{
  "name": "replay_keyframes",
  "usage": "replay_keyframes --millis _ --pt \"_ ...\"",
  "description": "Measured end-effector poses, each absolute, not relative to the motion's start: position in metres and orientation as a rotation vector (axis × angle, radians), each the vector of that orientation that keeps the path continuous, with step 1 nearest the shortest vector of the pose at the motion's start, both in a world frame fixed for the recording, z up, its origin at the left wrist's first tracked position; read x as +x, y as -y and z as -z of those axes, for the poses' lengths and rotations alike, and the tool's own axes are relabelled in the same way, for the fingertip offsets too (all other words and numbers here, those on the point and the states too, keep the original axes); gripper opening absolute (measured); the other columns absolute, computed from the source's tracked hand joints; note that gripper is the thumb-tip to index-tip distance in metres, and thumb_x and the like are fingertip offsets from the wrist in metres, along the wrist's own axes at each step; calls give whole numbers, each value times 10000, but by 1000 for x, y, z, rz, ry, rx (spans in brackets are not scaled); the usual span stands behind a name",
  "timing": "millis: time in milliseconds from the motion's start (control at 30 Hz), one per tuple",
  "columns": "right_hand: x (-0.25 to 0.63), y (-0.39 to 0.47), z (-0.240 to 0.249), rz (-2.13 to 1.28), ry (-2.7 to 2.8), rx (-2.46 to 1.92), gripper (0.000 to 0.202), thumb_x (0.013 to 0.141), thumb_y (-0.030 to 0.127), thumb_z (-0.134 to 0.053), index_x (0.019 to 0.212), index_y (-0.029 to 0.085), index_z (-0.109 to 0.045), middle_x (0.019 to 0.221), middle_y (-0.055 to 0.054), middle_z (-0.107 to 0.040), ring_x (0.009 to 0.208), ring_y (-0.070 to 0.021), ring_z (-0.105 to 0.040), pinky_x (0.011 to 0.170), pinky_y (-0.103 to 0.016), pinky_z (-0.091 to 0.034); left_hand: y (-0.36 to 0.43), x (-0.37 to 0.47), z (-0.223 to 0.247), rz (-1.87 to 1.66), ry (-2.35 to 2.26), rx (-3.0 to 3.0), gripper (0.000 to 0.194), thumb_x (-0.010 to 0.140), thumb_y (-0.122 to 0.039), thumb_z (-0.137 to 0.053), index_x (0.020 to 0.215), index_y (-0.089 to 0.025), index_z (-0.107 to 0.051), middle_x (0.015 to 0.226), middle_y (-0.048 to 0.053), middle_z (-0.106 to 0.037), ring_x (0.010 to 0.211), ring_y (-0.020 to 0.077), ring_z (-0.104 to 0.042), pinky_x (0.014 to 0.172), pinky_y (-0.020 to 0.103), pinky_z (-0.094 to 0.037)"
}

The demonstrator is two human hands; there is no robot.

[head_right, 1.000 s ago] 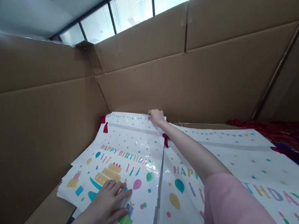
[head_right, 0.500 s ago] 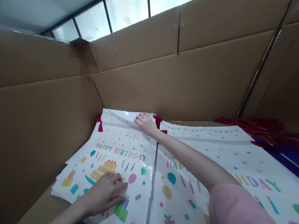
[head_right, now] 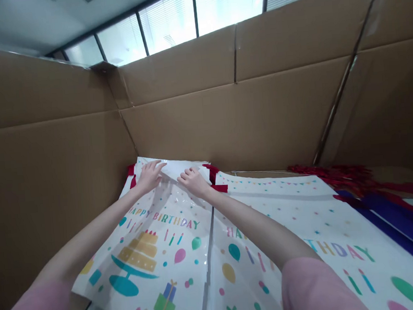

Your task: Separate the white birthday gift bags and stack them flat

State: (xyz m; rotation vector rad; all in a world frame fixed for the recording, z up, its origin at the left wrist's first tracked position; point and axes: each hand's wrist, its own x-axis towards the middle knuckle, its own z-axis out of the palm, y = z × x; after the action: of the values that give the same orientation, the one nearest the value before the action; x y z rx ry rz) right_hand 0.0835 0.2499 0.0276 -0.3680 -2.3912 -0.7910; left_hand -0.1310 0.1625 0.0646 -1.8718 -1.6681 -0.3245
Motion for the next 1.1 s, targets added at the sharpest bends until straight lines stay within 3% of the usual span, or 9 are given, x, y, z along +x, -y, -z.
replay_keyframes --millis 133,300,500,700,933,1100 --pt "84 -253 -32 758 2466 -449 219 871 55 -388 895 174 -570 844 -44 -581 786 -163 -446 735 -312 -243 -206 -165 -75 212 1659 -1893 303 782 -90 -512 1046 -202 -612 1162 115 -538 1103 275 -454 933 426 -347" --pt "97 -254 -48 594 2596 -696 165 889 145 -428 981 161 -564 915 -64 -604 804 -155 -505 711 -302 -237 -217 -197 -79 136 1668 -1906 137 805 -144 -505 815 -171 -639 1036 124 -582 1021 264 -491 887 405 -336" --pt "128 -266 -75 453 2657 -952 116 848 157 -471 871 142 -584 933 -69 -612 863 -180 -526 757 -314 -255 -193 -235 -101 95 1724 -1917 171 834 -289 -500 764 -180 -612 849 80 -648 914 225 -548 966 406 -280" --pt "137 -250 -119 341 2610 -969 112 839 250 -526 794 157 -571 923 -69 -597 874 -192 -504 726 -311 -262 -139 -264 -134 85 1789 -1863 182 846 -326 -462 880 -204 -592 931 67 -647 943 242 -556 969 526 -202" --pt "136 -220 -199 391 2463 -933 144 835 286 -556 824 142 -559 981 -65 -582 956 -203 -481 788 -328 -279 -69 -254 -228 225 1763 -1634 209 839 -348 -483 890 -176 -591 979 52 -594 953 207 -496 924 505 -220" --pt "144 -198 -269 444 2275 -899 157 797 246 -615 850 102 -576 953 -80 -564 967 -216 -458 879 -422 -276 -16 -220 -297 408 1609 -1512 332 860 -412 -468 820 -106 -590 920 27 -543 942 160 -462 932 500 -206"
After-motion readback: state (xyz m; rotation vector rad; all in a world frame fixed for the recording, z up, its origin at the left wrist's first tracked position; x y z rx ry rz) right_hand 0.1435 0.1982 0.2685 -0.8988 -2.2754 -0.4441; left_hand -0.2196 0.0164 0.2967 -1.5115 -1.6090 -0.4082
